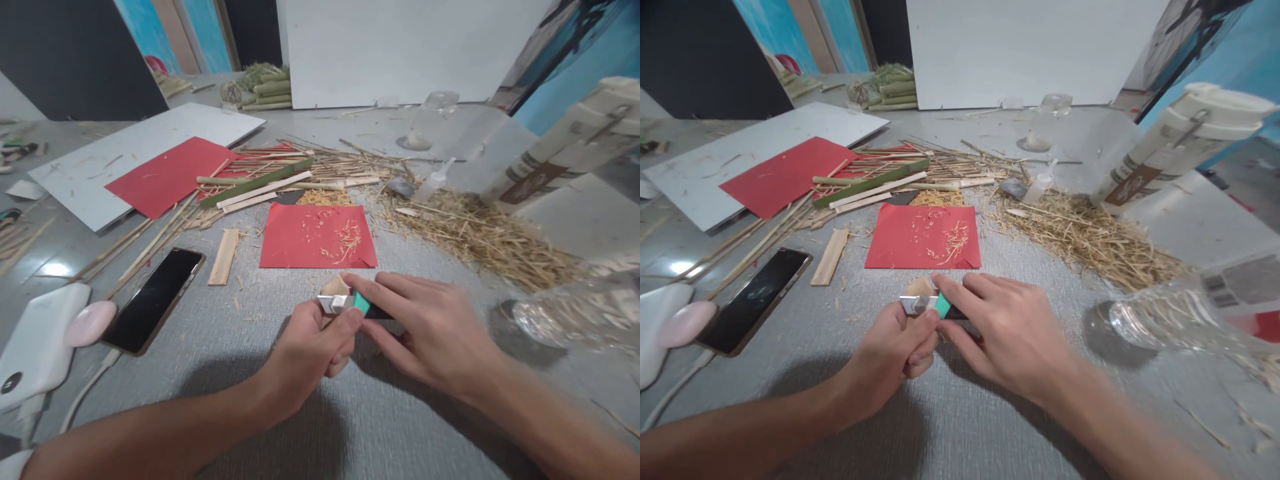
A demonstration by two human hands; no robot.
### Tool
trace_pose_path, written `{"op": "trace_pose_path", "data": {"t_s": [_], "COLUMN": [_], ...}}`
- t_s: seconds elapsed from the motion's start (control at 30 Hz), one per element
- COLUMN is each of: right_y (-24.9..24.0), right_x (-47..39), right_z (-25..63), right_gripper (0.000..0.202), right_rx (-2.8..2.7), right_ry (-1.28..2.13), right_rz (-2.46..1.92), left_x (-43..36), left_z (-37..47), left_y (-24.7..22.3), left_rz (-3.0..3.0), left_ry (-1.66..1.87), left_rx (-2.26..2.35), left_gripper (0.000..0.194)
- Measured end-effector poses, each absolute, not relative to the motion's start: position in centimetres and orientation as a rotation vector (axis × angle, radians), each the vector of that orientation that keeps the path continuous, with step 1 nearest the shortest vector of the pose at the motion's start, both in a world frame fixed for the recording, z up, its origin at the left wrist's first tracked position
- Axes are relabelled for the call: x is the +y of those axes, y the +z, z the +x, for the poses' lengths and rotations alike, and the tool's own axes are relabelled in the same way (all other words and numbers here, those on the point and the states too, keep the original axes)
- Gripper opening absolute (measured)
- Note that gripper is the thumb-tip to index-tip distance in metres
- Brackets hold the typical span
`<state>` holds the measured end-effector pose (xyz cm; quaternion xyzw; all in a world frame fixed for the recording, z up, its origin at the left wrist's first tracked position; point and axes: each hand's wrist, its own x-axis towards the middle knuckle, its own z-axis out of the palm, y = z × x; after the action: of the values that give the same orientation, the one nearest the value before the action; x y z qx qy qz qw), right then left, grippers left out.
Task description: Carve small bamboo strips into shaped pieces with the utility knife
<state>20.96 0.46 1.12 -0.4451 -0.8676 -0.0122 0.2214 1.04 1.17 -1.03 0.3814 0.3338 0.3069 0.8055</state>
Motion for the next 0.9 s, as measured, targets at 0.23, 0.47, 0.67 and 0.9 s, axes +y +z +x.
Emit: {"op": "trace_pose_path", "data": {"t_s": [0.23,0.47,0.67,0.9], "right_y": [1.2,1.3,1.3,1.2], "right_x": [0.3,-0.1,-1.1,-0.2], "right_z": [20.9,20.0,18.4,19.5], "right_gripper": [0.038,0.036,0.034,0.037], "right_rx": [-2.389,-2.359,-2.238,-2.297], "right_ry": [-0.040,-0.155,-0.224,-0.109], "right_rz": [-1.235,-1.247,-1.353,-1.283], "left_x": [1.0,0.6,0.2,0.9], "left_z": [1.0,1.0,1.0,1.1], "left_y": [-0.8,-1.0,-1.2,-0.8], "left_rz": [0.866,0.898,0.905,0.778], "left_ry": [0.674,0.705,0.718,0.707], "left_rx": [0.762,0.837,0.896,0.781], "left_gripper": [0.045,0.058,0.072,0.059]}}
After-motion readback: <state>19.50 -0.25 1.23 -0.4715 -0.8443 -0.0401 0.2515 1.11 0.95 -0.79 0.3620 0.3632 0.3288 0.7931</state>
